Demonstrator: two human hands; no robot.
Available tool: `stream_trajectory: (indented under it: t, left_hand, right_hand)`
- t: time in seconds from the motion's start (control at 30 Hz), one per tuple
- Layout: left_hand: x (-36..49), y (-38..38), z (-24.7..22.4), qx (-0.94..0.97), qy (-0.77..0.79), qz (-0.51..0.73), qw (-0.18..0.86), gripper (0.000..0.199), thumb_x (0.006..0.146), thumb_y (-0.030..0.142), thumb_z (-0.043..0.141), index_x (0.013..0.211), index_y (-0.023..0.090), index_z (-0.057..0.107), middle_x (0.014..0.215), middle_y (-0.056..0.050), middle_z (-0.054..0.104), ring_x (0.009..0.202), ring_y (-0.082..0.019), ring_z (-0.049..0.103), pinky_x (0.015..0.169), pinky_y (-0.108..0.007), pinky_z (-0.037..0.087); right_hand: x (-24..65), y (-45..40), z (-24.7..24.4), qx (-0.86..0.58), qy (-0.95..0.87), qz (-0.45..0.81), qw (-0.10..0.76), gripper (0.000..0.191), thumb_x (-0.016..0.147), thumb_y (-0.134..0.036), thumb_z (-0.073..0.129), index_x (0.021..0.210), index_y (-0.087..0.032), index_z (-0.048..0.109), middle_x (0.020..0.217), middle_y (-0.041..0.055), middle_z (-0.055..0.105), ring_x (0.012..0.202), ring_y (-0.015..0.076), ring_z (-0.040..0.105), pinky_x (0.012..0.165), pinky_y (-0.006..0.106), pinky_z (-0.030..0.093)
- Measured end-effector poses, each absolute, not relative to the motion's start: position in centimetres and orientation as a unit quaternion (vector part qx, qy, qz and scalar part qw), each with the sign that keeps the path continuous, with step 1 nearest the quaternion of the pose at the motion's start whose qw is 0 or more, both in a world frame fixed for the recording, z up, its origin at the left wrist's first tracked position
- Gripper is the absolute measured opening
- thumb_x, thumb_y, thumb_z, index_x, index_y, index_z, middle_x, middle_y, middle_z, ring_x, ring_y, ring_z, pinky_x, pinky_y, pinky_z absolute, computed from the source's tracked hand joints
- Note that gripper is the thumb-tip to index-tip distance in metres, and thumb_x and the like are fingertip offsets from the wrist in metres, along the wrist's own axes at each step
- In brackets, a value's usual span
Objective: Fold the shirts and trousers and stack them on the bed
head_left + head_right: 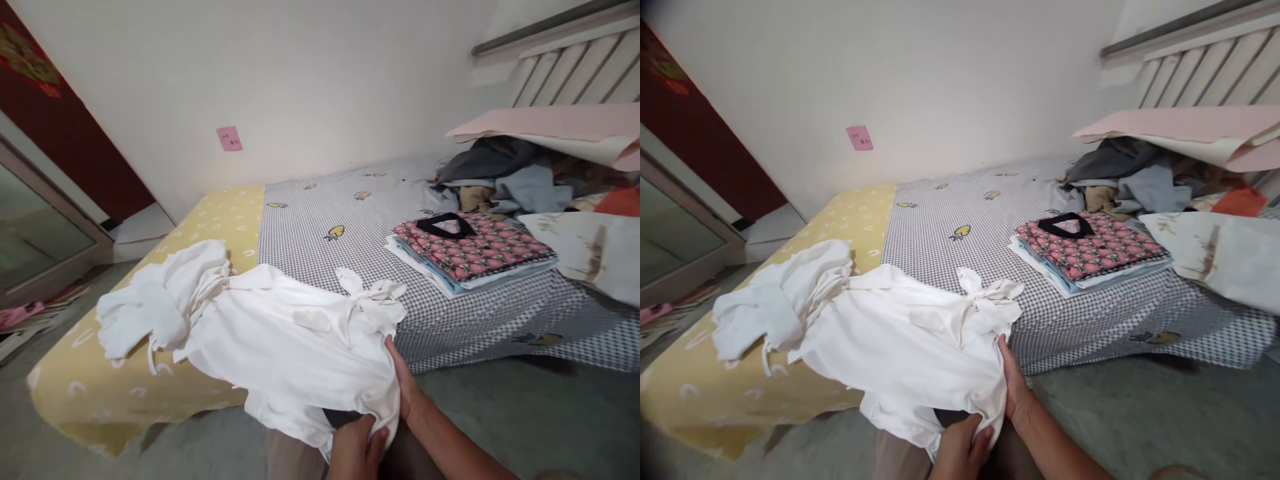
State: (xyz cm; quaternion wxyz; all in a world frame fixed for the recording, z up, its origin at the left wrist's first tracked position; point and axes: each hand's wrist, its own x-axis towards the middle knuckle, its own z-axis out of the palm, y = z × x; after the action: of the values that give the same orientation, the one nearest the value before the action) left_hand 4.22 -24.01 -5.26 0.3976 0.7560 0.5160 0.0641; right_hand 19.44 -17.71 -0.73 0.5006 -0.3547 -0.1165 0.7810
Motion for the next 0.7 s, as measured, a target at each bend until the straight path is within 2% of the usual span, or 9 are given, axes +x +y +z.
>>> stream_trajectory:
  t: [0.13,0.27,0.4,0.53,0.7]
  left_hand:
    - [4.4,-24.0,-4.7,0.743,0.515,0.017,0.426,0.048,0.098,0.052,0.039,0.117,0.021,0.07,0.113,-0.014,0.078,0.104,-0.031,0.073,0.084,-0.035,0.051]
    - [4.7,-24.0,-4.3,0.732,0.518,0.005,0.443,0.052,0.095,0.052,0.041,0.124,0.02,0.07,0.121,-0.017,0.075,0.112,-0.036,0.07,0.092,-0.042,0.051]
    - [4.8,-24.0,-5.0,0.724,0.515,0.026,0.459,0.05,0.094,0.051,0.045,0.128,0.023,0.069,0.125,-0.014,0.074,0.116,-0.035,0.068,0.098,-0.044,0.051]
    - [4.8,-23.9,-6.3,0.701,0.544,0.003,0.462,0.039,0.094,0.054,0.052,0.114,0.027,0.073,0.114,-0.011,0.077,0.108,-0.032,0.071,0.094,-0.042,0.054]
    - [5.2,-23.2,-7.2,0.716,0.516,-0.014,0.469,0.034,0.095,0.045,0.063,0.121,0.024,0.065,0.125,-0.007,0.067,0.109,-0.022,0.066,0.093,-0.041,0.057]
  right_hand:
    - [19.9,-17.9,-1.0,-0.344,-0.09,0.829,0.431,0.088,0.082,-0.085,0.046,0.134,-0.017,0.065,0.121,0.0171,0.075,0.118,0.0364,0.067,0.107,0.055,0.046]
    - [20.3,-18.0,-1.6,-0.349,-0.087,0.851,0.384,0.081,0.081,-0.077,0.057,0.134,-0.016,0.065,0.119,0.019,0.075,0.115,0.0382,0.069,0.106,0.057,0.048]
    - [20.5,-17.7,-2.3,-0.353,-0.081,0.858,0.363,0.078,0.079,-0.072,0.063,0.131,-0.015,0.066,0.118,0.02,0.075,0.116,0.0399,0.068,0.106,0.058,0.048]
    - [20.1,-17.7,-2.3,-0.352,-0.07,0.859,0.366,0.075,0.077,-0.069,0.066,0.129,-0.014,0.067,0.115,0.0199,0.077,0.116,0.0398,0.068,0.104,0.06,0.049]
    - [18.9,-17.9,-2.1,-0.38,-0.066,0.823,0.417,0.068,0.066,-0.043,0.084,0.125,-0.012,0.067,0.103,0.0164,0.08,0.109,0.0367,0.072,0.099,0.055,0.053]
